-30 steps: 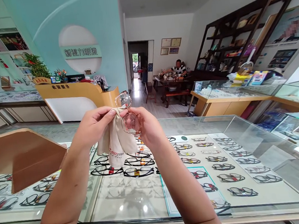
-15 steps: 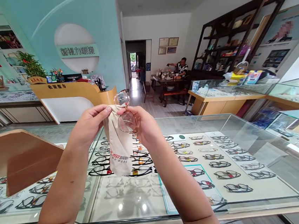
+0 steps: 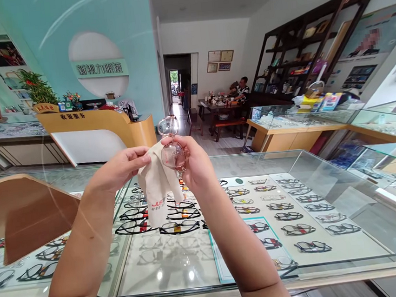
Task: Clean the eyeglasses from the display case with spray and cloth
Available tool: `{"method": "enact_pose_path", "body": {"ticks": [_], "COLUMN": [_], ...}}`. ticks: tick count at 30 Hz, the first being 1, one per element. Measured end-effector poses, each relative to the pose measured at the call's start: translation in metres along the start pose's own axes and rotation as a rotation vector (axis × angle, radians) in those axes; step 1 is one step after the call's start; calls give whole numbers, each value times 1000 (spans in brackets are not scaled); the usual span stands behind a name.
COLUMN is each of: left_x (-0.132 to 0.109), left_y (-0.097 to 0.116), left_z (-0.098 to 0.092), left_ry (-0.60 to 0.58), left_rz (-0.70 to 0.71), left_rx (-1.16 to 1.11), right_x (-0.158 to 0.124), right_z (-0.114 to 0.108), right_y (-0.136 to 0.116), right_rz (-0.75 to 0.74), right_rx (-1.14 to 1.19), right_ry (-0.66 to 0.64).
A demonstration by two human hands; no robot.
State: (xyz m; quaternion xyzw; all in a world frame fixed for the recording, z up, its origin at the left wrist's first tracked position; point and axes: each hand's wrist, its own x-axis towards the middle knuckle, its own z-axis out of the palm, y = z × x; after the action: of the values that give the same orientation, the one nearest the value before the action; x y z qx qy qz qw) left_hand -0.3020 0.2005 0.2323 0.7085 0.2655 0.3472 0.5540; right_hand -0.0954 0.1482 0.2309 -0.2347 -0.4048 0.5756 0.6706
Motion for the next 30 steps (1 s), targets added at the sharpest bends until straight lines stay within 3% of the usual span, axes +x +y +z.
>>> {"method": "enact_pose_path", "body": {"ticks": [4,9,19,21,30], "left_x": [3,5,-6,-11,-25], "left_y": [-3,-8,3,8,15], "left_z": [-6,-11,-4,-3,-5], "left_ry": [-147,-122,111,168,480], "left_rz": [-55,-33,459,480,336], "left_rx": [27,-4,167,199,350], "right_x": [-1,0,9,9,1], "right_z": [0,-3,-10,-11,-6], "right_y": [-6,-9,0,0,-1], "right_rz": [-31,-42,-10,-29,-21], "right_rx": [14,8,-33,-55,-128], "right_ry": [24,56,41,49,17]}}
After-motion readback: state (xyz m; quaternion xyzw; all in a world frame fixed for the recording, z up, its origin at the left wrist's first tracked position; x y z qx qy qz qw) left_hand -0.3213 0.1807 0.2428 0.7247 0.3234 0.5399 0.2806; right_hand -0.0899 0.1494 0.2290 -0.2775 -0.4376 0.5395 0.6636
